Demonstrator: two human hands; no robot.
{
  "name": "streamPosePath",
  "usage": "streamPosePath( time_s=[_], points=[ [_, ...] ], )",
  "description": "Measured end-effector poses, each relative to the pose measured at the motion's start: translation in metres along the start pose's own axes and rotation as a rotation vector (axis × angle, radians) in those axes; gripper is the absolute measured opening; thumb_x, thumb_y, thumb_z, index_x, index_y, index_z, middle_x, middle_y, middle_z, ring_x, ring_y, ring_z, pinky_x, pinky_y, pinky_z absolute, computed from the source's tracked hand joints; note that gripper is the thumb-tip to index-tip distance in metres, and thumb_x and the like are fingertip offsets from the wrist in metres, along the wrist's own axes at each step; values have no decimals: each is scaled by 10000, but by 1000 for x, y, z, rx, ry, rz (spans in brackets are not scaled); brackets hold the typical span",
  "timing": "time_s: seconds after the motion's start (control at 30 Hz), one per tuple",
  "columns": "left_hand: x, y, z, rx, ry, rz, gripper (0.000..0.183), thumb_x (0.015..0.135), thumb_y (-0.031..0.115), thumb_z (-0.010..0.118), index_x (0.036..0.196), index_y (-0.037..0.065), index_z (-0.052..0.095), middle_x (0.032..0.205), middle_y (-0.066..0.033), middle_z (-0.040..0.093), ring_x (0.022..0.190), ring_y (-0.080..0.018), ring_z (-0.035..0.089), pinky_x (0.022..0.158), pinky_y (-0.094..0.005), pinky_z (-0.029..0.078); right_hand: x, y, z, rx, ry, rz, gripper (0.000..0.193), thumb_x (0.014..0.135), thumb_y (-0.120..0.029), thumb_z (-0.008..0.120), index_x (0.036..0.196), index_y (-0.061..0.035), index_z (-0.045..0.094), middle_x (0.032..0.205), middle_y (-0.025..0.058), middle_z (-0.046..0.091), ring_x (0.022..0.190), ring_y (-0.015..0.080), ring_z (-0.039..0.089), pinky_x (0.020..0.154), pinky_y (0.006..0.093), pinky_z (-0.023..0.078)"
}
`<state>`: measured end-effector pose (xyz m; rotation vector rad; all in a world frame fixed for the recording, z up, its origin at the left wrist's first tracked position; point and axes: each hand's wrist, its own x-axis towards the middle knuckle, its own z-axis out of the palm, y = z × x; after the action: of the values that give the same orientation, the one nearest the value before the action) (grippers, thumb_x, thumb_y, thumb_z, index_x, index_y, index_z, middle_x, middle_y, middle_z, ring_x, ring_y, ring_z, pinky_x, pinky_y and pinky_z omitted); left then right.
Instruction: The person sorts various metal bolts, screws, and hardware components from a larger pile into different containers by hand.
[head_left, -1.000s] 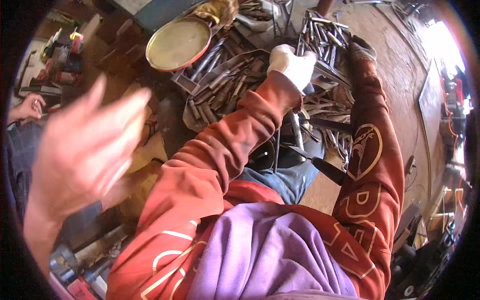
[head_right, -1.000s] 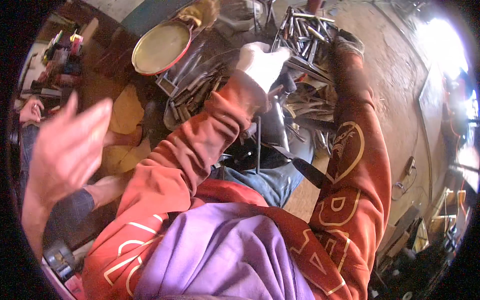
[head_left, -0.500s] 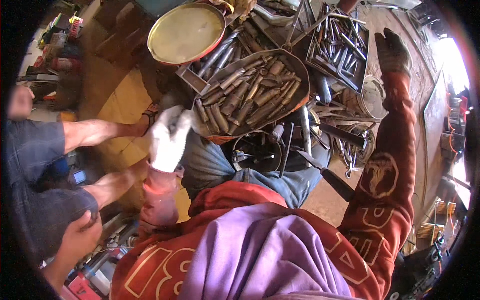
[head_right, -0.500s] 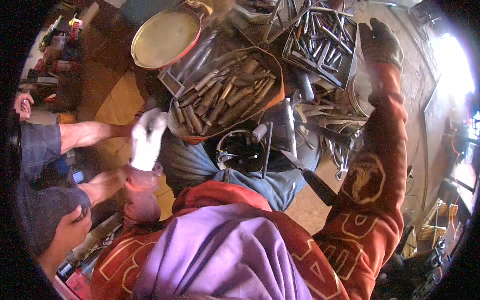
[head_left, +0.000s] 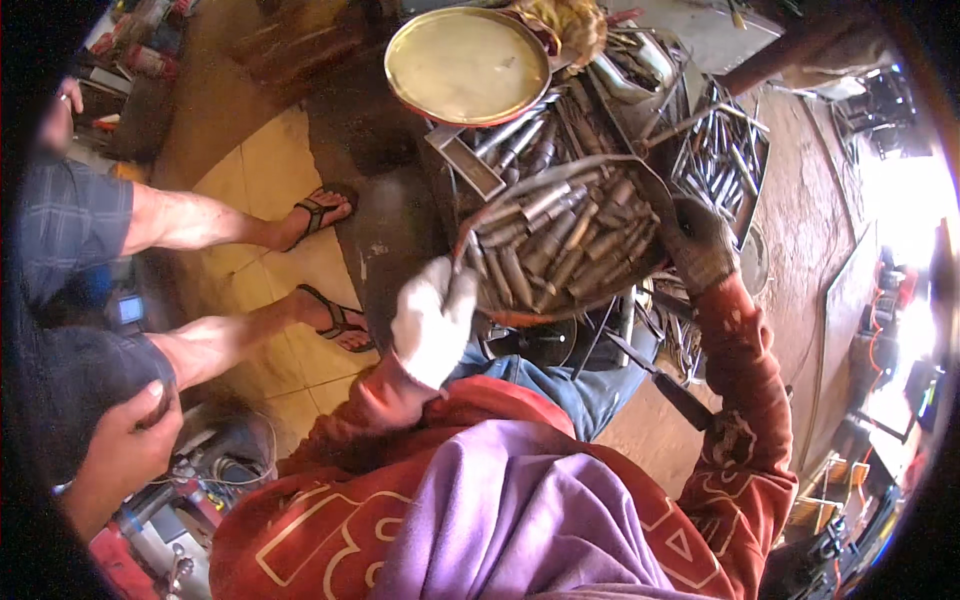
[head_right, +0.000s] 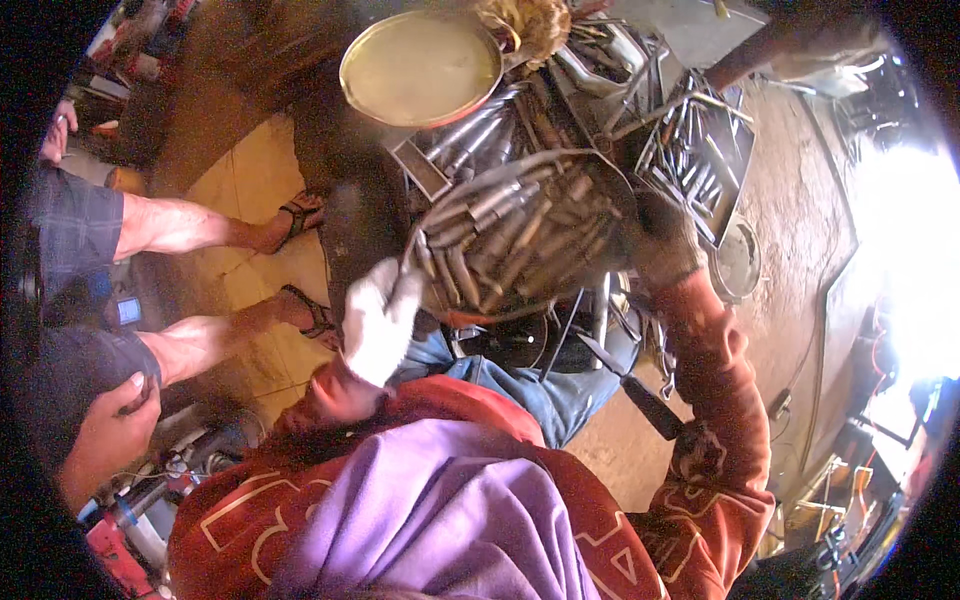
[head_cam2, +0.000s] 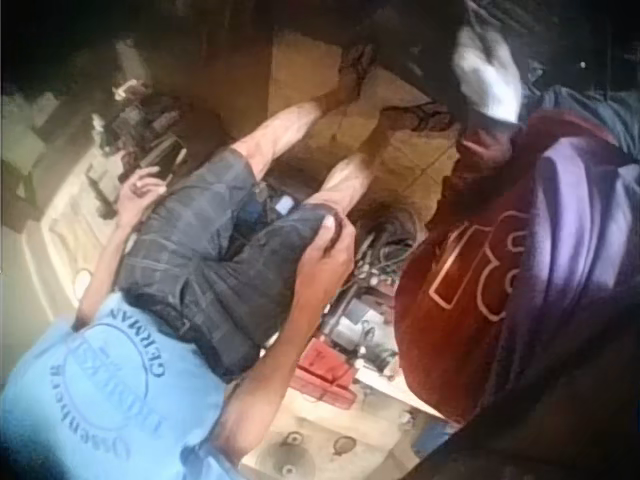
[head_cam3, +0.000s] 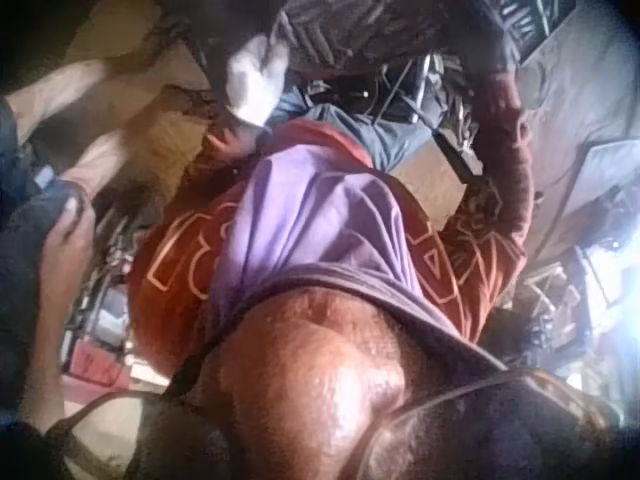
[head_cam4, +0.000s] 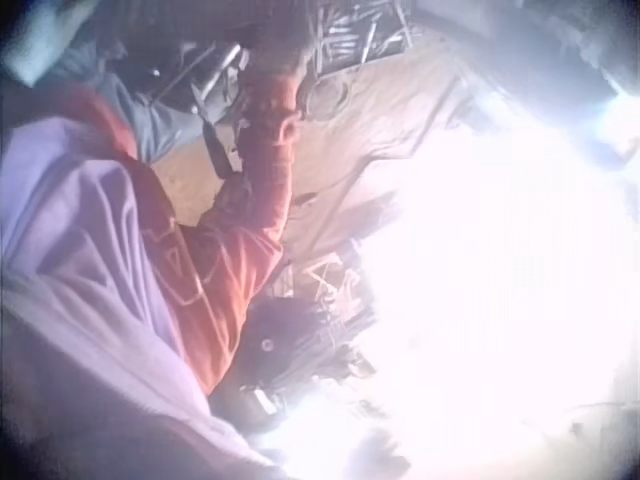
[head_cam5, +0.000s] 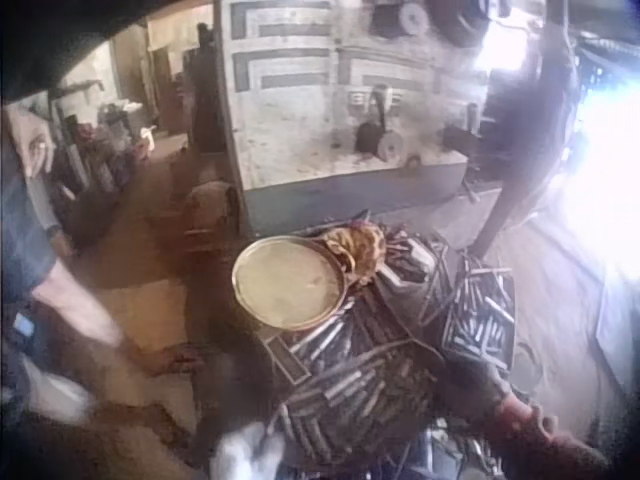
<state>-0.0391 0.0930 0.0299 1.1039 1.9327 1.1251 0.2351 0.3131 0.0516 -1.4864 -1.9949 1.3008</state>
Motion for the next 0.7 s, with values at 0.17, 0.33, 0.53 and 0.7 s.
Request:
streamPosePath(
  time_s=[0.17,0.33,0.53,0.7],
  points=[
    [-33,10,10,-126,21,-58,183,1031,170,601,928,20,615,655,-167,563,559,-246,507,580,-404,446,-51,46,-17,-283,33,-78,414,975,-318,719,1185,36,675,970,58,717,881,118,632,805,290,536],
    [-27,2,10,-143,-56,-108,210,1017,180,645,891,15,610,650,-157,565,562,-158,489,565,-384,438,-57,21,-10,-119,111,56,329,940,-281,717,1101,6,707,929,141,737,866,240,699,796,375,551],
    [-9,-1,2,-40,-7,-97,167,968,162,705,920,9,661,725,-149,655,641,-145,586,606,-351,472,-21,1,-6,-134,76,-28,289,956,-271,684,1059,-2,709,922,167,728,847,295,702,769,375,548],
    [10,9,-5,-213,-36,-190,220,959,124,700,1072,-64,688,878,-148,742,762,-143,656,714,-294,529,19,8,-5,-447,28,-66,226,917,-234,661,1023,-42,714,956,218,715,898,377,711,746,443,558]
  ],
)
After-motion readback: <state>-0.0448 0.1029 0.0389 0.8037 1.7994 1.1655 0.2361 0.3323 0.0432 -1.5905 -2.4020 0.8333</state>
